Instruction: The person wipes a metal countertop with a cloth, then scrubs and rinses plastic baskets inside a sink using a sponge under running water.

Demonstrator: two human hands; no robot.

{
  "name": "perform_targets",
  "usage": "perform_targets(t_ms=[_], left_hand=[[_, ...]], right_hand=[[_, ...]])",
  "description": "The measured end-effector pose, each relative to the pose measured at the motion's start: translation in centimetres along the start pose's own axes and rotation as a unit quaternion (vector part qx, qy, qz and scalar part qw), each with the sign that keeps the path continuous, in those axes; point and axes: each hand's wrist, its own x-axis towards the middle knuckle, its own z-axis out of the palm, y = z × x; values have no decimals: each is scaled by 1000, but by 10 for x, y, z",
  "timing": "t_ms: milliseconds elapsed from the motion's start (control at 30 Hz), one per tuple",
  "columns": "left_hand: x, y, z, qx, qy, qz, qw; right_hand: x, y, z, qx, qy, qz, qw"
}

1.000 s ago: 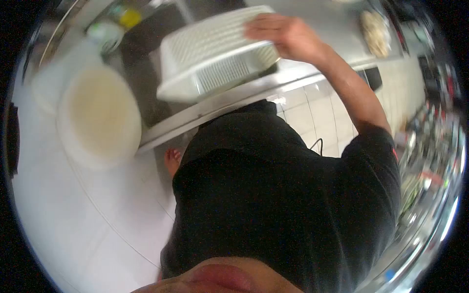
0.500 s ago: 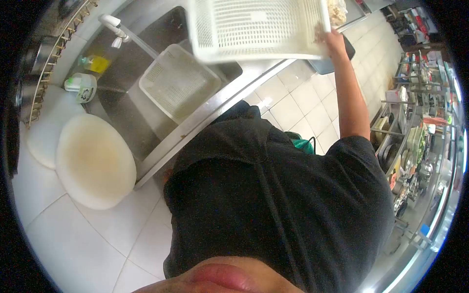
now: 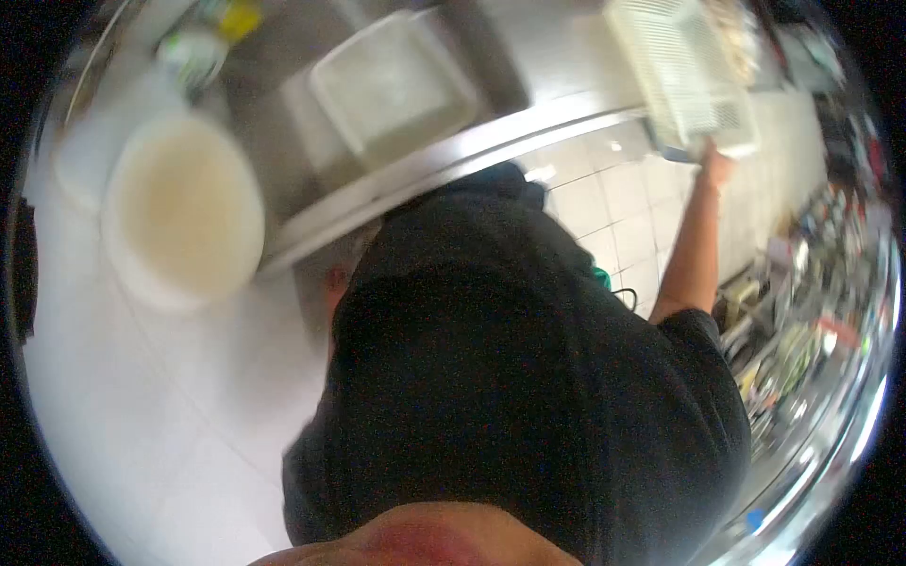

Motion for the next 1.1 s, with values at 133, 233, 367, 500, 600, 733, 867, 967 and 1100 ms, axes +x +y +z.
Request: perform_targets(t_ms=[133, 233, 367, 500, 600, 733, 867, 967, 1100], left_hand=[[17, 21, -36, -575, -1, -325, 751], [23, 55, -85, -636, -5, -412, 652], [15, 63, -70, -722, -16, -447, 528], [-22, 101, -67, -629, 33, -458, 628], [-43, 124, -96, -563, 17, -475, 677], [-73, 150, -99, -462, 18, -492, 738], [-74, 177, -136, -511, 32, -553, 657], [-76, 193, -139, -503, 117, -522, 679], [-52, 199, -155, -575, 125, -615, 525]], right_hand=[[-44, -152, 43, -229, -22, -244, 942], [-133, -244, 94, -80, -352, -373, 855], [-199, -255, 170, -24, -555, -442, 705], [-260, -305, 232, -117, -760, -331, 547], [-334, -345, 264, -19, -759, -457, 463], [-428, -414, 283, 102, -746, -492, 437], [-486, -454, 356, 13, -727, -490, 482], [-479, -484, 431, 31, -658, -448, 604], [-434, -548, 462, 219, -582, -405, 671]])
